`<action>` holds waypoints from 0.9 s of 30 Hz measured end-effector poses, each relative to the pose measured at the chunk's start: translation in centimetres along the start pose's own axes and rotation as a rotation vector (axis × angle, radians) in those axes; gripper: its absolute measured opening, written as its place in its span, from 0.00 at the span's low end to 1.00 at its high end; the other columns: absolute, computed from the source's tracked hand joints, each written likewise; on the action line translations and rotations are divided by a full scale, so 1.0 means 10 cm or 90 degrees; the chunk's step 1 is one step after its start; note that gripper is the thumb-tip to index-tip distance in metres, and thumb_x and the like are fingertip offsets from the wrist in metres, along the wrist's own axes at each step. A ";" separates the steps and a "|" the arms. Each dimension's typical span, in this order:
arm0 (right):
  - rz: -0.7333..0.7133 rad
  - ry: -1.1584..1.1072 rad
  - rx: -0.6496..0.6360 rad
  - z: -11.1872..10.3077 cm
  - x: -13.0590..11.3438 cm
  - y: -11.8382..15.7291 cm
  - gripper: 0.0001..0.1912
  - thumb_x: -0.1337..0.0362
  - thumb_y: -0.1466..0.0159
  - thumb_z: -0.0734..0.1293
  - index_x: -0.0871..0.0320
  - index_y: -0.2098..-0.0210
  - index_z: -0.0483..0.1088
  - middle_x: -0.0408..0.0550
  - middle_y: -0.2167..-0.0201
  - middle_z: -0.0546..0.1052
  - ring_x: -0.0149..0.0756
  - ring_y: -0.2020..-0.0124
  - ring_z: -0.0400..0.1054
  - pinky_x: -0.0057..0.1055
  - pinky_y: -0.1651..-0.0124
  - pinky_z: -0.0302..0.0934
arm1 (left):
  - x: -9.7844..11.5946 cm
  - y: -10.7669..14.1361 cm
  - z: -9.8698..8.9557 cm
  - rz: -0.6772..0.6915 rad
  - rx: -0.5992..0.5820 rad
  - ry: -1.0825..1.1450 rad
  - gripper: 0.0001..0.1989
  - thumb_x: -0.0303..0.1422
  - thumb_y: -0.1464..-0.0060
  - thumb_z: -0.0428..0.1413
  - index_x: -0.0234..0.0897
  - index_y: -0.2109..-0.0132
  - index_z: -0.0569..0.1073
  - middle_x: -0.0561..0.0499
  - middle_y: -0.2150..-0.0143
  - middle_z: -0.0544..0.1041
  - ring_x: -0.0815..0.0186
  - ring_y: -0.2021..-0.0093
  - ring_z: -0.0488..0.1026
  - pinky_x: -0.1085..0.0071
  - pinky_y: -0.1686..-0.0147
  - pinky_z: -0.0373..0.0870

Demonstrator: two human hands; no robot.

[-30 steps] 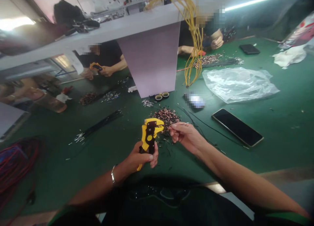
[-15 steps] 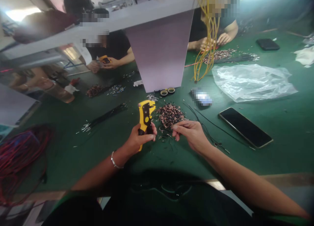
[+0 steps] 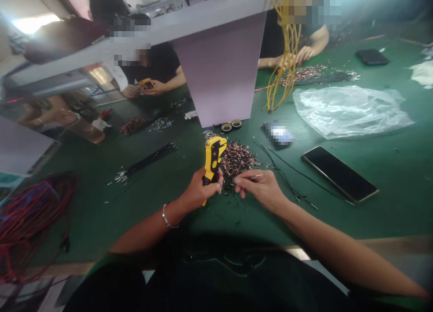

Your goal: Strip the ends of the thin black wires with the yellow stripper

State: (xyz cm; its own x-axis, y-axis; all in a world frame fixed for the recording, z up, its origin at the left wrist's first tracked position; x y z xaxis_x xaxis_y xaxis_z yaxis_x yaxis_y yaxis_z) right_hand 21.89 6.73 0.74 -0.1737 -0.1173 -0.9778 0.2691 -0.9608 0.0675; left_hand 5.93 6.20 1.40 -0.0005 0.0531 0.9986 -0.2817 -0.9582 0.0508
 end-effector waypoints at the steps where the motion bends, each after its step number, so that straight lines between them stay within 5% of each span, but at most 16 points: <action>1: -0.002 -0.011 0.003 -0.01 0.01 -0.01 0.10 0.60 0.47 0.75 0.59 0.77 0.77 0.46 0.82 0.77 0.29 0.84 0.66 0.30 0.78 0.62 | 0.00 0.00 0.00 -0.005 -0.001 -0.003 0.12 0.27 0.55 0.59 0.33 0.60 0.69 0.55 0.71 0.71 0.70 0.73 0.70 0.68 0.69 0.71; 9: -0.013 -0.066 0.049 -0.04 0.08 -0.03 0.09 0.61 0.47 0.75 0.60 0.78 0.77 0.45 0.84 0.76 0.28 0.86 0.65 0.28 0.81 0.60 | -0.04 -0.05 -0.03 -0.014 0.017 -0.011 0.12 0.26 0.56 0.58 0.33 0.62 0.68 0.55 0.72 0.70 0.71 0.75 0.69 0.69 0.72 0.70; 14: -0.078 -0.075 0.151 -0.31 -0.10 -0.07 0.09 0.62 0.47 0.74 0.61 0.79 0.76 0.44 0.85 0.75 0.27 0.87 0.64 0.28 0.82 0.59 | -0.05 -0.07 -0.15 -0.018 0.034 0.033 0.12 0.24 0.58 0.58 0.33 0.63 0.69 0.56 0.73 0.70 0.71 0.76 0.68 0.70 0.74 0.68; 20: -0.174 0.073 0.222 -0.37 -0.25 0.00 0.09 0.62 0.42 0.71 0.60 0.76 0.76 0.44 0.82 0.76 0.29 0.84 0.67 0.28 0.79 0.62 | 0.00 -0.07 0.00 -0.054 -0.146 0.219 0.18 0.24 0.60 0.59 0.30 0.57 0.72 0.41 0.61 0.78 0.62 0.69 0.74 0.60 0.65 0.71; 27: -0.372 0.318 0.248 -0.20 -0.45 0.19 0.09 0.66 0.37 0.67 0.58 0.73 0.76 0.44 0.80 0.76 0.30 0.81 0.69 0.30 0.73 0.66 | -0.06 0.03 0.12 -0.101 -0.241 0.315 0.23 0.24 0.62 0.58 0.31 0.54 0.73 0.43 0.63 0.77 0.58 0.65 0.75 0.58 0.59 0.70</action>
State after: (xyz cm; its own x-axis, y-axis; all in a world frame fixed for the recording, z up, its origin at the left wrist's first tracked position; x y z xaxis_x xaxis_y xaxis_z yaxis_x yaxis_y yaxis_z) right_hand 25.09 5.96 4.88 0.2784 0.4593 -0.8435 -0.0935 -0.8611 -0.4998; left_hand 7.00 5.51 0.86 -0.3486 0.3959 0.8495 -0.6334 -0.7676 0.0978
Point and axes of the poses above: each hand's wrist, its own y-axis away from the middle knuckle, its own z-axis out of the palm, x = y × z, the point moved 7 cm from there along -y, towards the middle knuckle
